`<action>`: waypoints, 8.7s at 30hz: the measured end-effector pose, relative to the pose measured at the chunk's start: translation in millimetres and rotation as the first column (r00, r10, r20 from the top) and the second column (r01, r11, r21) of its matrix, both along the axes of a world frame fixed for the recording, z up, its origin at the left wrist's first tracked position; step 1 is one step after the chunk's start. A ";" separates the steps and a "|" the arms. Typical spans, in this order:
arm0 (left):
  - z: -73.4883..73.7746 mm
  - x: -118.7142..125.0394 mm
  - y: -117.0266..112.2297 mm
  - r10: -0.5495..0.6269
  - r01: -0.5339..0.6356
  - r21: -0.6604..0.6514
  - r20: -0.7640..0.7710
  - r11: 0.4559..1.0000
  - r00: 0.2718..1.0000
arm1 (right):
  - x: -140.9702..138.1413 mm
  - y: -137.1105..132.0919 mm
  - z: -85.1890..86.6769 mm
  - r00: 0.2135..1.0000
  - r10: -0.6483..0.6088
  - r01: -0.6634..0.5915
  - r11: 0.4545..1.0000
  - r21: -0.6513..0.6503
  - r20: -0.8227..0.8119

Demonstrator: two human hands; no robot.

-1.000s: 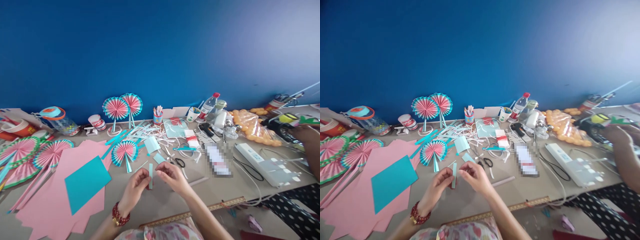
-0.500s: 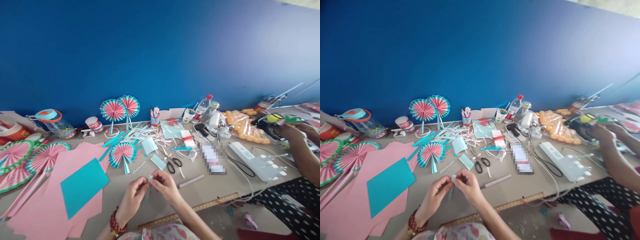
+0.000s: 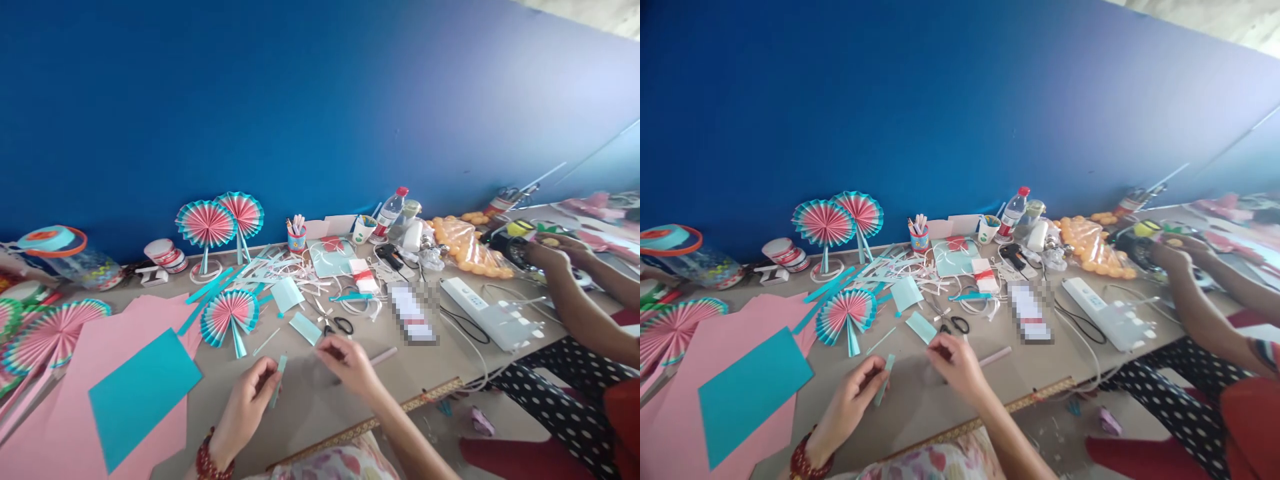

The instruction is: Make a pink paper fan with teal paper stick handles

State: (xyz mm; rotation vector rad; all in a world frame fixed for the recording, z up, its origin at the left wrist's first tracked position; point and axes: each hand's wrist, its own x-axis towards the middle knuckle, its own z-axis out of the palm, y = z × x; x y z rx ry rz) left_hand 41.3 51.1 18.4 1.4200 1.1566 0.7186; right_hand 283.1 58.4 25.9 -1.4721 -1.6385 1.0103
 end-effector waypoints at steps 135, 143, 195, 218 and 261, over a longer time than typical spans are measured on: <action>73.6 1.8 83.5 -0.160 0.134 0.607 -0.013 0.783 0.987 | -14.2 31.4 44.7 0.952 0.259 -0.227 0.955 0.190 -0.162; 36.7 -13.9 53.2 -0.066 0.168 0.606 -0.187 0.778 0.980 | -13.3 17.9 40.9 0.933 0.332 -0.341 0.939 -0.042 -0.142; 30.8 -0.2 9.3 0.118 -0.146 0.135 0.195 0.980 0.974 | -7.4 4.0 25.3 0.955 0.264 -0.289 0.930 0.227 0.134; 45.1 11.2 11.6 0.134 -0.137 0.127 0.038 0.982 0.990 | -23.8 8.1 29.7 0.945 0.205 -0.304 0.839 0.451 0.255; 38.4 16.0 9.3 0.133 -0.078 0.593 -0.049 0.802 0.990 | -45.7 7.2 31.5 0.996 0.081 -0.075 0.990 0.122 -0.044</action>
